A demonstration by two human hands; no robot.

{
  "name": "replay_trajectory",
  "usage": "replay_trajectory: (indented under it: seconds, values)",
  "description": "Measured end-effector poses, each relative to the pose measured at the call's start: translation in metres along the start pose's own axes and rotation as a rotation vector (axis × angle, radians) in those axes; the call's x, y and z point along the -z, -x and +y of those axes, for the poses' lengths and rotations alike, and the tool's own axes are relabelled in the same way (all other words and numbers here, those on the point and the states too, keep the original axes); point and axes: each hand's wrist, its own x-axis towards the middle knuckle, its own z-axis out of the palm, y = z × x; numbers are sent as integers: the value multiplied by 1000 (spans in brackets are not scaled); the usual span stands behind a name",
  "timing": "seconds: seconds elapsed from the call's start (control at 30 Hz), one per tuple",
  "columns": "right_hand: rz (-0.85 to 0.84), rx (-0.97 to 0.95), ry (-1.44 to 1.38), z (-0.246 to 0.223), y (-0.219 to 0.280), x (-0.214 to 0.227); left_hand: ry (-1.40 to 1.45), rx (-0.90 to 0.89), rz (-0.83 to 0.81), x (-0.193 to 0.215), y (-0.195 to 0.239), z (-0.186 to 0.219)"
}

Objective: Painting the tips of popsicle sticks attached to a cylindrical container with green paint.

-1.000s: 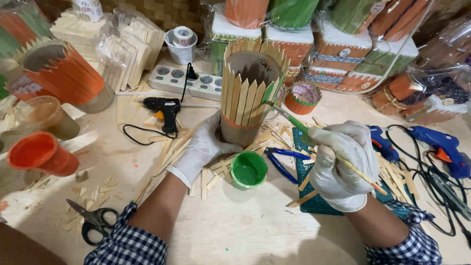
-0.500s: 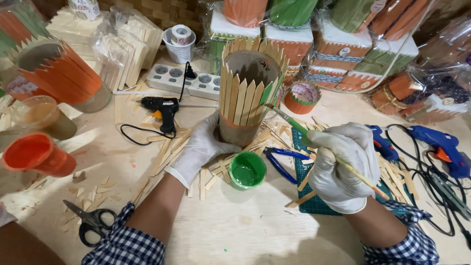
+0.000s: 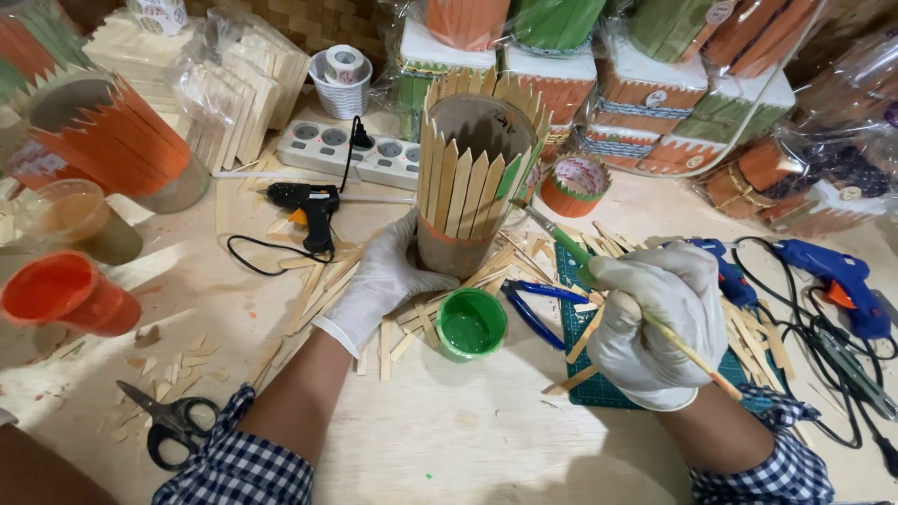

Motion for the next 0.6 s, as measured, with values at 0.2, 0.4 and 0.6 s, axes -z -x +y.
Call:
replay_trajectory:
  seconds: [0.2,0.4,0.6]
  values:
    - [84,70,-36,3,-11,-12,-26,11,-17,3,-17,-26]
    - [187,198,134,-13,-27,-9,545,191,-75,6,-14,-16]
    - [1,172,117,-10,-16,-6,595,270,-66,6,-9,-4]
